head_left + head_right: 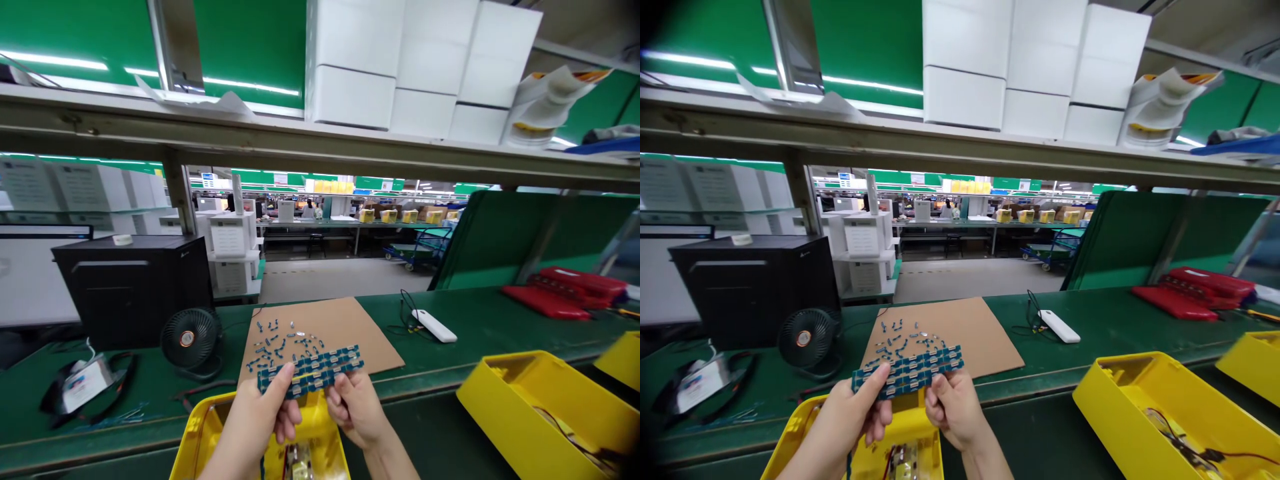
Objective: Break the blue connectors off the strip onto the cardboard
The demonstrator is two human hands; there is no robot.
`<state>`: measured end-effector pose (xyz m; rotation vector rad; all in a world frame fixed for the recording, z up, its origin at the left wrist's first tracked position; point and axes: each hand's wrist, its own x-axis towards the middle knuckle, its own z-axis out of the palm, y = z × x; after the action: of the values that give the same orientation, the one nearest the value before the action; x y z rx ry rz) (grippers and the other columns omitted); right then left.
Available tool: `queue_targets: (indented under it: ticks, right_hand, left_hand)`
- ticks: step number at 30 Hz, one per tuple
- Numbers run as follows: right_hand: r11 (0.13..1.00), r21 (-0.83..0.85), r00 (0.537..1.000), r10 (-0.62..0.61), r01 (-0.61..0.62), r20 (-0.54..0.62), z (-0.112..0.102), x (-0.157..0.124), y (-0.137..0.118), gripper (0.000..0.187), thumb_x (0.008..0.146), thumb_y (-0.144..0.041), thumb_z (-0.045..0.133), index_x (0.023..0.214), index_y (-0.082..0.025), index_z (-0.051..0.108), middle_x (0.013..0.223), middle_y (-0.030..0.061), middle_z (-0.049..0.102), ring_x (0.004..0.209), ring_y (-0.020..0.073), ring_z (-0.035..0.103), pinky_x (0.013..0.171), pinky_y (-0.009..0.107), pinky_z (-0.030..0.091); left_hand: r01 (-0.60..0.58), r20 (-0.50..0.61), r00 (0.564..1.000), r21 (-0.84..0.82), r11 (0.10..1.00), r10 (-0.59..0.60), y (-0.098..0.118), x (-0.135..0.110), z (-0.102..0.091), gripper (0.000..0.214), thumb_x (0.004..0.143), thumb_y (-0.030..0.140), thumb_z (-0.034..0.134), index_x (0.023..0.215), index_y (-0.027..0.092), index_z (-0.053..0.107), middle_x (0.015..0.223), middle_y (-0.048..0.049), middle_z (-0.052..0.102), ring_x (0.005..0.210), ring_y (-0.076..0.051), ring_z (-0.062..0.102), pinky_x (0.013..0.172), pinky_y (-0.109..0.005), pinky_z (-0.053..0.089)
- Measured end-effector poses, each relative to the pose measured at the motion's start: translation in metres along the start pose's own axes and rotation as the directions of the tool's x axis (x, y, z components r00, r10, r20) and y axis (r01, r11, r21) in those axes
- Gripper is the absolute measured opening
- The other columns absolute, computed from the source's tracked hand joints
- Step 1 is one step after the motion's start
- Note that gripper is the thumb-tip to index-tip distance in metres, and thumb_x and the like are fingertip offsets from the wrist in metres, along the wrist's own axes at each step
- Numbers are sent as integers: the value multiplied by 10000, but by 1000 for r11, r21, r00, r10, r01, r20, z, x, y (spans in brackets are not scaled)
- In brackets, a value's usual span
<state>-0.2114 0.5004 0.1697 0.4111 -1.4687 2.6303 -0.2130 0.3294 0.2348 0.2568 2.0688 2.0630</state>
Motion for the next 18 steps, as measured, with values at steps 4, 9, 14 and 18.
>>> queue_targets:
  ticks: [4, 9, 14, 18]
  right_hand:
    - [999, 27, 999, -47, 47, 1, -1, 1, 6, 520, 685, -545, 739, 554, -145, 434, 427, -76, 373, 326, -15, 249, 336, 155, 111]
    - [997, -47, 996, -66, 63, -65, 4, -3, -7, 426, 682, -525, 750, 719, -147, 558, 472, -73, 421, 346, -3, 269, 348, 158, 137]
    - [926, -371, 966, -152, 65, -209, -44, 20, -22, 387, 798, -568, 578, 849, -189, 520, 613, -66, 401, 424, 24, 243, 384, 191, 106]
    - [542, -834, 926, -254, -103, -280, -109, 64, -17, 389, 812, -547, 465, 740, -169, 522, 568, -40, 412, 495, 92, 348, 452, 249, 255]
  left_hand:
    - [-25, 23, 999, 36, 999, 24, 3, -4, 0, 618, 804, 616, 509, 477, 96, 575, 383, -63, 529, 354, -111, 481, 400, -194, 366]
    - [-51, -71, 996, -53, 997, 47, 6, -4, -5, 580, 799, 598, 539, 492, 107, 556, 368, -58, 523, 355, -106, 470, 390, -183, 342]
    - [-4, -177, 983, -282, 959, -48, -3, 8, -12, 560, 720, 639, 631, 558, 106, 567, 442, -36, 560, 376, -80, 457, 380, -161, 330]
    - [62, -196, 973, -285, 956, -121, -5, 16, -12, 580, 725, 657, 616, 574, 100, 565, 398, -34, 527, 354, -66, 437, 349, -127, 261]
